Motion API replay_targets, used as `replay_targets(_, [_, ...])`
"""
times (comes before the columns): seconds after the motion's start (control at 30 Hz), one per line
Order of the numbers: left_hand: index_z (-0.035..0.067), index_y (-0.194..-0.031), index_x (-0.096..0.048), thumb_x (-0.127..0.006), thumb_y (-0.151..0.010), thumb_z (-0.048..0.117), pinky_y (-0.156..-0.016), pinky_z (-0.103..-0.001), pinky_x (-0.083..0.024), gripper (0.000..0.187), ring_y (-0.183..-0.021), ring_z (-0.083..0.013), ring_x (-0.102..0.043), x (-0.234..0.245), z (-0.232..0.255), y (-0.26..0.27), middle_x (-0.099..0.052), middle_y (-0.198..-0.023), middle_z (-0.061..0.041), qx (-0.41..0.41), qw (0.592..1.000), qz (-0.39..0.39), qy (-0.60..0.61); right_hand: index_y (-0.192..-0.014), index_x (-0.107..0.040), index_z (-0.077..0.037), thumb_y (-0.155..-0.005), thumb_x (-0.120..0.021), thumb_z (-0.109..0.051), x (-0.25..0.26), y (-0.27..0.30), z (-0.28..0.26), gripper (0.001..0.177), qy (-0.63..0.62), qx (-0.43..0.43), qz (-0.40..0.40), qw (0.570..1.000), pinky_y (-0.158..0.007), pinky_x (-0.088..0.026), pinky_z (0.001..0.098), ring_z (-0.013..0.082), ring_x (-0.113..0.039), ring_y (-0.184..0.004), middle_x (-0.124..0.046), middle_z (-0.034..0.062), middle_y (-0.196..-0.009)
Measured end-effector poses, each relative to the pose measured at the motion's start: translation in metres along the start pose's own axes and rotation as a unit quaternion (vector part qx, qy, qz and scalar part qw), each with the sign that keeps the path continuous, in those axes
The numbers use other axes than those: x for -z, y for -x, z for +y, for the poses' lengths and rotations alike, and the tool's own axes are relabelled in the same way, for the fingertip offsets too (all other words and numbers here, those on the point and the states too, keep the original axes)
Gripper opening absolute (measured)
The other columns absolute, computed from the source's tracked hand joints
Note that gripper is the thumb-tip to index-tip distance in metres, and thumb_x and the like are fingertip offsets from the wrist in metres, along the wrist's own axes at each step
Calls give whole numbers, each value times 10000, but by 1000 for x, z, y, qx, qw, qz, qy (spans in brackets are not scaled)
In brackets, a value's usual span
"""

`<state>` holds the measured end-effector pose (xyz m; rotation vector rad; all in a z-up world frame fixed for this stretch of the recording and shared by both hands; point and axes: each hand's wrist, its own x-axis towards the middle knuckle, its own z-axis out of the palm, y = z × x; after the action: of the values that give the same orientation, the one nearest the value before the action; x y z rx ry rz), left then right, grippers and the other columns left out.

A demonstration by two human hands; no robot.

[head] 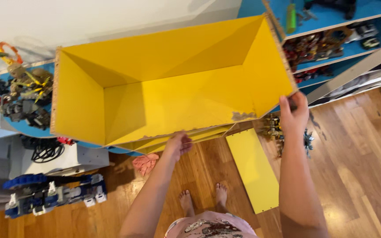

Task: The person assembles a yellow wooden cabinet by removing a panel, positioning the cabinet frame, and securing it with screws using a screwdriver. The person handles the cabinet parts and screws while working on a wooden floor.

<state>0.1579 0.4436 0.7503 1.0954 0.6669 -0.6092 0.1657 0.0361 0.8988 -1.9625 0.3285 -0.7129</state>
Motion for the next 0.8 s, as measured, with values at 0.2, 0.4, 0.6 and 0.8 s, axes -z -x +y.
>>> replay_targets(0.2, [47,-1146,-514,-500,-1039,354,-817,-452,-597,325,-891,-314,-668,3,-17,-40,-659,-1022,-179,15,983,56,172,-1153,-715,-51,-955,-692,-256,18,-78,-93,286,223,-40,-215,950,-743,-511,443,347,-682,-809,-716,176,-888])
replay_targets(0.4, [-40,-1154,-531,-513,-1071,293,-910,-437,-609,344,-980,-306,-697,7,-30,-69,-649,-1054,-171,-24,975,73,210,-1260,-704,-109,-938,-668,-219,27,-61,-110,342,190,-64,-210,957,-704,-496,429,349,-659,-745,-698,210,-849])
replay_targets(0.6, [-10,-1170,-550,-490,-1058,273,-932,-438,-597,310,-1007,-298,-685,4,-36,-52,-675,-1063,-181,-34,978,97,181,-1294,-672,-79,-929,-672,-193,34,-48,-104,382,139,17,-195,971,-748,-519,345,218,-707,-826,-743,138,-956])
replay_targets(0.8, [32,-1108,-554,-498,-1062,294,-910,-433,-586,272,-1011,-282,-679,10,-40,-44,-679,-1062,-144,-37,981,85,172,-1315,-668,-1,-969,-702,-186,28,-26,-61,394,7,-9,-119,993,-795,-527,281,138,-662,-903,-758,98,-1055])
